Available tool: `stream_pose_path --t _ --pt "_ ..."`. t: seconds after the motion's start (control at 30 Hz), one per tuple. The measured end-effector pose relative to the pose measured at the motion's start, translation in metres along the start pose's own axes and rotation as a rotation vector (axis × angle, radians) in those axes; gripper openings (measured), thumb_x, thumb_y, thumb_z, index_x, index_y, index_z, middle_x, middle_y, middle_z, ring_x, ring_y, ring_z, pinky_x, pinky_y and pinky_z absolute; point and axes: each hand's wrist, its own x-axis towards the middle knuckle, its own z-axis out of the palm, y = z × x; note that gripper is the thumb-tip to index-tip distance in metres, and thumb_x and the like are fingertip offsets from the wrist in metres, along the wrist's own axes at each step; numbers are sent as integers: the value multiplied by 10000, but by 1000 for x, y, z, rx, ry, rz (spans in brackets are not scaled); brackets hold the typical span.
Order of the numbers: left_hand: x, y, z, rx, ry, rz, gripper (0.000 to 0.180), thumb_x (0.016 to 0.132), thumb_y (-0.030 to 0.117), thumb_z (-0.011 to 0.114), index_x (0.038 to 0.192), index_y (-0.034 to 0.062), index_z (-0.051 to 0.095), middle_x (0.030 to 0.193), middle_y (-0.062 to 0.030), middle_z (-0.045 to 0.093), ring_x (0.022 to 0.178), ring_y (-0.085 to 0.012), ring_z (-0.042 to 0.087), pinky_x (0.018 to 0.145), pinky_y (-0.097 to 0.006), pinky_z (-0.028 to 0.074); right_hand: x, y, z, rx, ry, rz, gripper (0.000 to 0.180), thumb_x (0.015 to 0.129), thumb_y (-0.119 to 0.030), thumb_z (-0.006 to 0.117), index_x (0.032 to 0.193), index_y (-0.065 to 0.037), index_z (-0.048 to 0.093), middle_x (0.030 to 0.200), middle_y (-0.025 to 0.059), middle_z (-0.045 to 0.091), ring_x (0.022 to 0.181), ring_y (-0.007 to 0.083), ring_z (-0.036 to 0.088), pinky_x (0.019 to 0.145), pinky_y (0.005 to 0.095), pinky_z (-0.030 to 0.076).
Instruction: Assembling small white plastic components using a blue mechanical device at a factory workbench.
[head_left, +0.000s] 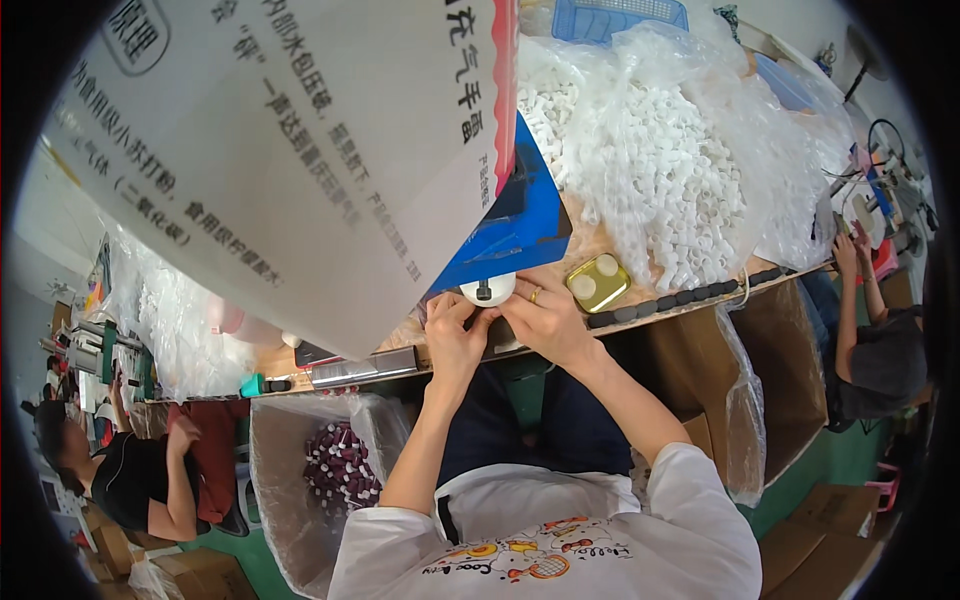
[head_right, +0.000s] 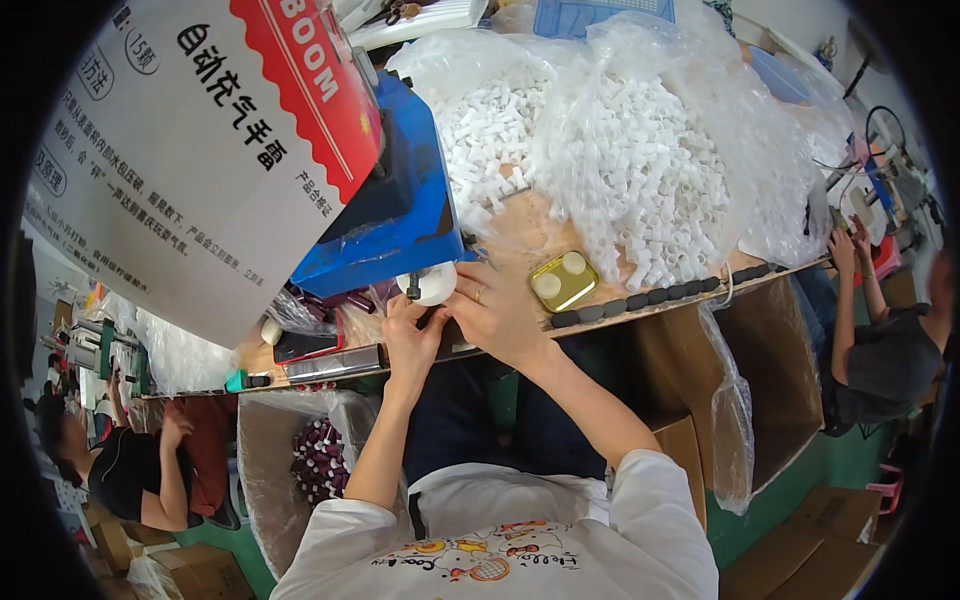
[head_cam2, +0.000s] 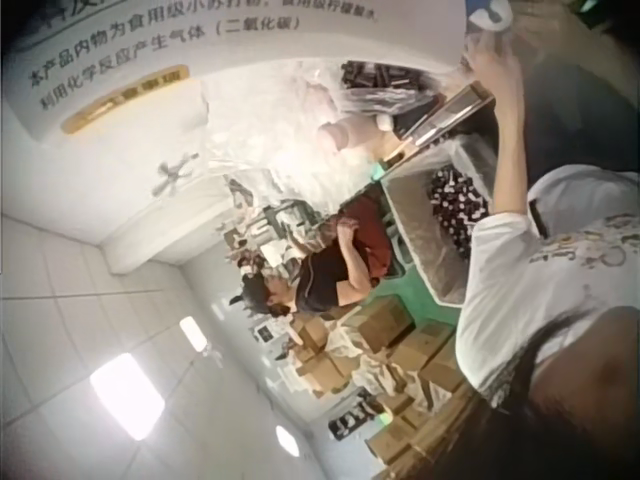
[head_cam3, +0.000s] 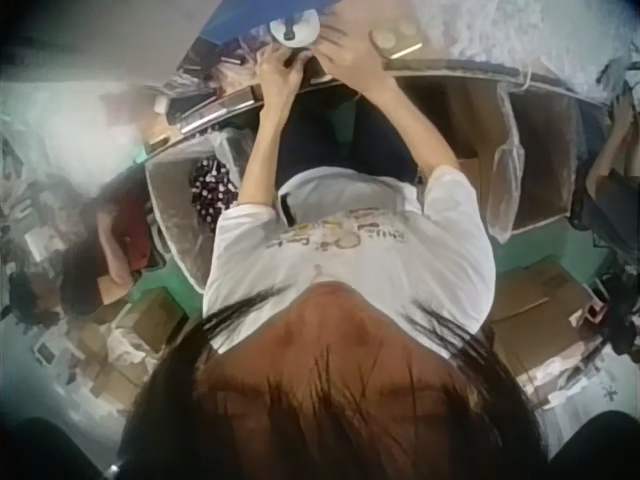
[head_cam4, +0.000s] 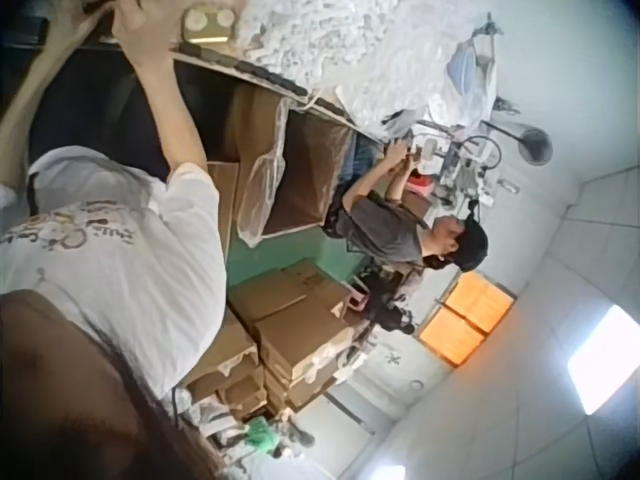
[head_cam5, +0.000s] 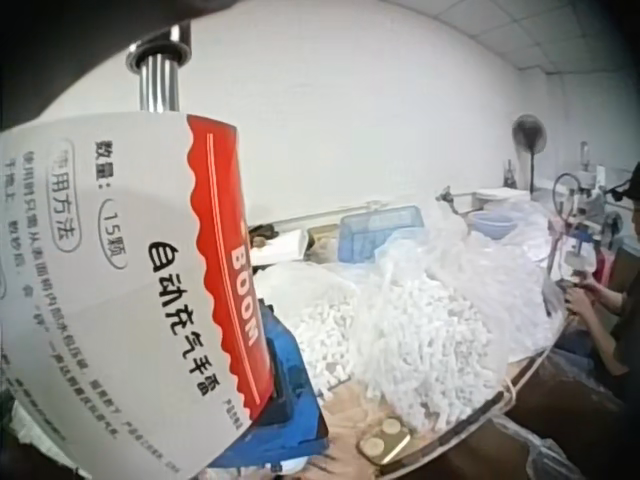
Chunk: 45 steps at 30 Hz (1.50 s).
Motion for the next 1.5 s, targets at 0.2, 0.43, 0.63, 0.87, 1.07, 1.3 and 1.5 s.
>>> stream_pose_path --t 0.2,0.43,0.63,0.87,1.07,1.3,1.5 --pt "-2 8 1 27 1 -58 168 764 61 788 919 23 737 841 -137 656 826 -342 587 732 -428 468 1 2 -6 -99 -181 -91 235 795 -39 664 1027 -9 693 1121 100 685 1054 294 629 850 394 533" --pt "-11 20 -10 -155 -48 -151 472 772 49 801 1214 -8 645 1044 -168 700 1012 -312 665 865 -385 510 23 66 -19 166 -33 737 166 863 -139 676 977 -36 738 790 162 698 785 331 689 710 389 537" --pt "-20 16 -8 -215 1 -222 497 780 -6 779 1251 -52 629 1160 -163 701 1053 -219 677 932 -321 495 31 154 13 -133 -245 572 204 853 -231 673 846 -31 712 760 205 677 770 369 682 696 454 523" --pt "-1 5 3 -250 -15 -136 262 784 94 788 1038 38 754 1031 -119 731 965 -289 677 825 -361 520 5 144 5 -278 -34 402 187 825 -228 720 898 -57 706 779 186 682 767 385 667 708 477 519" --pt "-5 15 11 -580 133 -334 286 793 81 793 1061 -1 735 1012 -126 740 935 -207 679 827 -334 510 17 85 -17 52 -107 609 162 862 -85 688 1005 -16 715 819 69 704 716 223 653 670 361 520" --pt "0 25 -64 -132 -211 -165 261 836 126 755 1034 -37 706 894 -164 729 798 -207 680 744 -319 497 -16 40 11 668 19 791 284 843 -13 657 1122 -6 707 940 79 724 859 127 654 765 300 514" --pt "-116 -50 -202 849 -471 -740 358 727 258 816 996 38 730 979 -200 711 986 -401 648 862 -479 509 -3 6 12 371 -192 650 213 827 -100 709 1017 -4 706 951 173 706 862 303 682 771 366 514"
